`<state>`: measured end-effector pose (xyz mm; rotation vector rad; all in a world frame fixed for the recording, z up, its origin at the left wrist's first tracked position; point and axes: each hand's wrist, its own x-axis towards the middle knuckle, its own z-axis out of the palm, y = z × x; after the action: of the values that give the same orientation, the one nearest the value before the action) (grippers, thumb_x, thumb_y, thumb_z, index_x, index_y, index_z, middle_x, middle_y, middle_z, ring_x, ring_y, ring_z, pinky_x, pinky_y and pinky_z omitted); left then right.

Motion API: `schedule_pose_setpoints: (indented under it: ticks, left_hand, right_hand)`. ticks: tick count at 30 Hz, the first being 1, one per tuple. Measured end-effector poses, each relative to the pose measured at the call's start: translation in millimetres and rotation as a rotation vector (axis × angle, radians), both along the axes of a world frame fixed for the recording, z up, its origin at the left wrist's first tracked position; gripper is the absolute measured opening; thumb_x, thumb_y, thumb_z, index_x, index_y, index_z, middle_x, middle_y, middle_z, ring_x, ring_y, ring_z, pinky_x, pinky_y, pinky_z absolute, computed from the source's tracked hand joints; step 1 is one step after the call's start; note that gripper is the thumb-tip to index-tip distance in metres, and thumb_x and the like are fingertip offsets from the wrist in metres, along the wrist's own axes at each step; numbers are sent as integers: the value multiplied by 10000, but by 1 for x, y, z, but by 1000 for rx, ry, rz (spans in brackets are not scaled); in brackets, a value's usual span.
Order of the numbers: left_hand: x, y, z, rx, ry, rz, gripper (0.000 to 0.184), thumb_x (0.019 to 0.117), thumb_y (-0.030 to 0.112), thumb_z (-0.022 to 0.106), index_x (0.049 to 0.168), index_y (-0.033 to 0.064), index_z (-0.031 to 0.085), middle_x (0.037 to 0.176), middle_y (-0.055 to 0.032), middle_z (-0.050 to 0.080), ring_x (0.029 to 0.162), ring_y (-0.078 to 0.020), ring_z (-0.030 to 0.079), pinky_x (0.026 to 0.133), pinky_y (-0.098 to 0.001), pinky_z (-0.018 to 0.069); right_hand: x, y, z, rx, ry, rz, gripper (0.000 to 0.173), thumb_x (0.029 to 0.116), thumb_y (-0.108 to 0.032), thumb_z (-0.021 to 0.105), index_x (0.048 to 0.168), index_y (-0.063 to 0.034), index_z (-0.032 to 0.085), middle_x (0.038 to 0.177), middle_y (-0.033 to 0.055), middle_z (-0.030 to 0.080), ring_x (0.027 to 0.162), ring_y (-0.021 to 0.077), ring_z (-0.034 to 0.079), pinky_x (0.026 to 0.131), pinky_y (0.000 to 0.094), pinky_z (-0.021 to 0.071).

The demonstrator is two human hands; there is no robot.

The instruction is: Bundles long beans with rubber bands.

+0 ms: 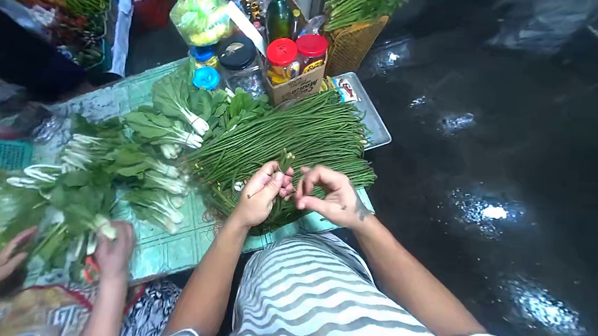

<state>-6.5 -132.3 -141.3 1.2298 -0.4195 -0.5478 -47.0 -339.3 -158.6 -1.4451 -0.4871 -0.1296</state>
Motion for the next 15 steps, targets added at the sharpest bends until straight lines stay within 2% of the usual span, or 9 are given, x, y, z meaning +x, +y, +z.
schedule_pose_setpoints:
  ticks: [2,4,6,8,10,12,13,14,15]
  left_hand:
    - [-8,-5,-6,-163,149,-2,216,1094,169,378,1172,68,552,870,-3,583,779,-110,605,773,-318,552]
    - [-13,-11,-10,-262,227,42,189,1093,180,400,1149,79,550,849,2,564,769,-114,595,787,-326,544]
    - [-17,-18,-15,-323,241,94,176,1085,201,441,1157,94,561,862,-1,563,771,-118,584,785,-329,533]
    - [-16,-24,-20,-336,164,127,188,1074,227,500,1193,106,582,904,-8,586,807,-116,586,804,-329,524]
    - [-12,-26,-22,-208,-11,146,217,1075,204,501,1223,90,610,965,-19,635,849,-109,615,817,-317,542]
    - [-8,-21,-17,64,-242,156,244,1078,155,481,1230,50,640,1015,-28,677,877,-99,650,815,-293,573]
    - [-5,-16,-13,203,-359,136,249,1075,146,484,1212,33,659,1036,-40,688,900,-107,664,829,-306,585]
    - [-2,-13,-8,322,-464,114,239,1068,145,492,1158,35,684,1025,-39,700,914,-109,676,843,-320,593]
    - [-1,-10,-3,411,-538,91,224,1055,135,503,1102,44,702,1014,-29,702,917,-98,677,837,-317,598]
  right_hand:
    - [-11,-4,-23,371,86,229,122,974,-310,707,967,-189,727,921,1,743,952,195,723,976,477,569]
    - [-17,-3,-35,637,130,331,206,1007,-370,635,1039,-229,781,1132,52,755,1170,286,675,1070,529,501]
    - [-21,4,-38,823,236,277,263,1001,-389,616,1098,-230,802,1325,102,695,1289,315,607,1092,516,476]
    - [-17,12,-37,888,317,203,347,1008,-439,604,1238,-224,750,1387,98,645,1301,297,585,1087,520,478]
    - [-7,13,-26,781,347,177,481,1003,-488,600,1391,-208,646,1455,77,591,1268,239,598,1044,459,512]
    - [7,7,-4,534,282,170,602,945,-485,696,1415,-121,600,1452,109,587,1227,213,620,1004,396,540]
    - [14,2,9,388,219,146,603,904,-464,758,1348,-74,641,1390,131,632,1194,218,643,976,385,562]
    - [21,-2,21,221,131,102,531,876,-419,796,1235,-40,697,1278,133,695,1146,215,667,949,374,577]
    - [26,-5,32,12,25,33,413,844,-369,828,1089,-46,749,1136,81,746,1087,184,664,939,357,560]
